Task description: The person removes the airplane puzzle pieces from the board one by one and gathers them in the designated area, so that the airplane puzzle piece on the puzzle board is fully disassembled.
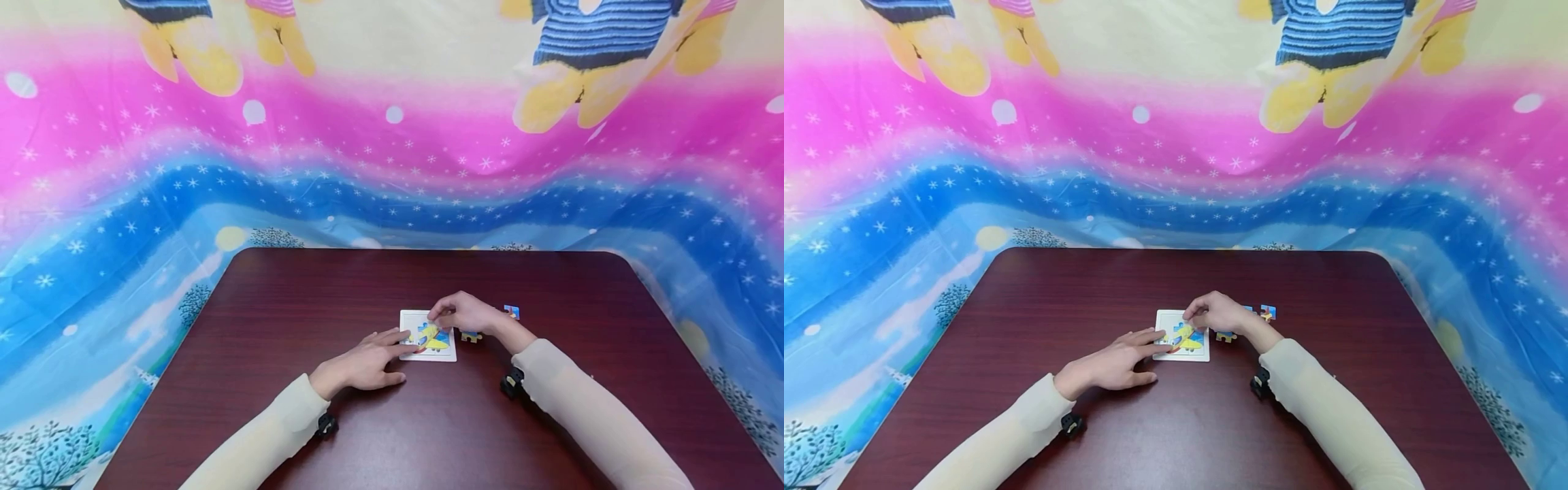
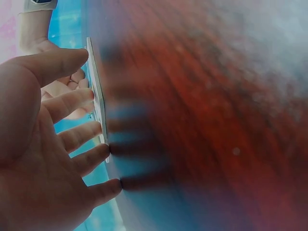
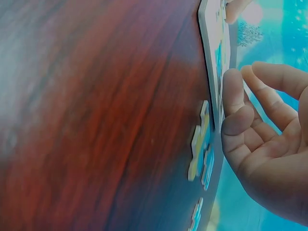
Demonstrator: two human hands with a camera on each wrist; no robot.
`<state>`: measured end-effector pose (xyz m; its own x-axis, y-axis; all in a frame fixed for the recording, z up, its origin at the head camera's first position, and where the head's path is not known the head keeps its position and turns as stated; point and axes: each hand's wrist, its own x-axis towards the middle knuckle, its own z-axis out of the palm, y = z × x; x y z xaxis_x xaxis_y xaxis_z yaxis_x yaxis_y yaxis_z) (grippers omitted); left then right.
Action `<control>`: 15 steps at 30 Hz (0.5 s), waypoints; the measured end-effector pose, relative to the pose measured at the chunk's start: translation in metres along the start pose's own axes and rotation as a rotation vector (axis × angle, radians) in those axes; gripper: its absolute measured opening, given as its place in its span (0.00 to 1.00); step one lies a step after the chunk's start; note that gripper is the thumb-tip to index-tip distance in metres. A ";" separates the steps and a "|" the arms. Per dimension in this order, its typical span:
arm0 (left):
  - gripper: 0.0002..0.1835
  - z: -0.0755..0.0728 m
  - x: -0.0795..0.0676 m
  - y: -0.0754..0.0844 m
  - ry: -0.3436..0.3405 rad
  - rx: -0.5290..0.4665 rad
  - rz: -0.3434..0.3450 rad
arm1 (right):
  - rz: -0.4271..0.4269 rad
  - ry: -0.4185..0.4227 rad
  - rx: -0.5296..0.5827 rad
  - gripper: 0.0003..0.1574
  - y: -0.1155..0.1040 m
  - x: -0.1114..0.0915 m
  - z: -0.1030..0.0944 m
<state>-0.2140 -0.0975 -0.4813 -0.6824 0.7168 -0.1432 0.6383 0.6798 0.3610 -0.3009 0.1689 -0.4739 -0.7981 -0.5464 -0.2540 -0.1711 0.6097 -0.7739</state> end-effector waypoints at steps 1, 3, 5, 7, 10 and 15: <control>0.32 0.000 0.000 0.000 0.000 0.003 0.002 | 0.009 -0.001 0.009 0.11 -0.001 0.001 0.001; 0.32 0.000 0.000 0.001 0.000 0.006 0.003 | 0.019 0.002 0.018 0.10 -0.001 0.002 0.003; 0.32 0.000 0.001 0.001 -0.002 0.014 0.002 | 0.026 0.006 0.019 0.10 -0.001 0.004 0.005; 0.32 0.000 0.000 0.001 -0.007 0.018 0.000 | 0.031 0.008 0.010 0.10 -0.001 0.006 0.007; 0.32 0.001 0.001 0.002 -0.009 0.024 -0.001 | 0.036 0.007 0.005 0.10 0.000 0.008 0.009; 0.32 0.001 0.001 0.002 -0.004 0.026 -0.001 | 0.039 0.006 0.011 0.10 -0.001 0.009 0.011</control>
<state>-0.2130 -0.0946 -0.4817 -0.6816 0.7167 -0.1476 0.6468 0.6844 0.3364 -0.3017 0.1572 -0.4813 -0.8073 -0.5189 -0.2811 -0.1332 0.6242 -0.7698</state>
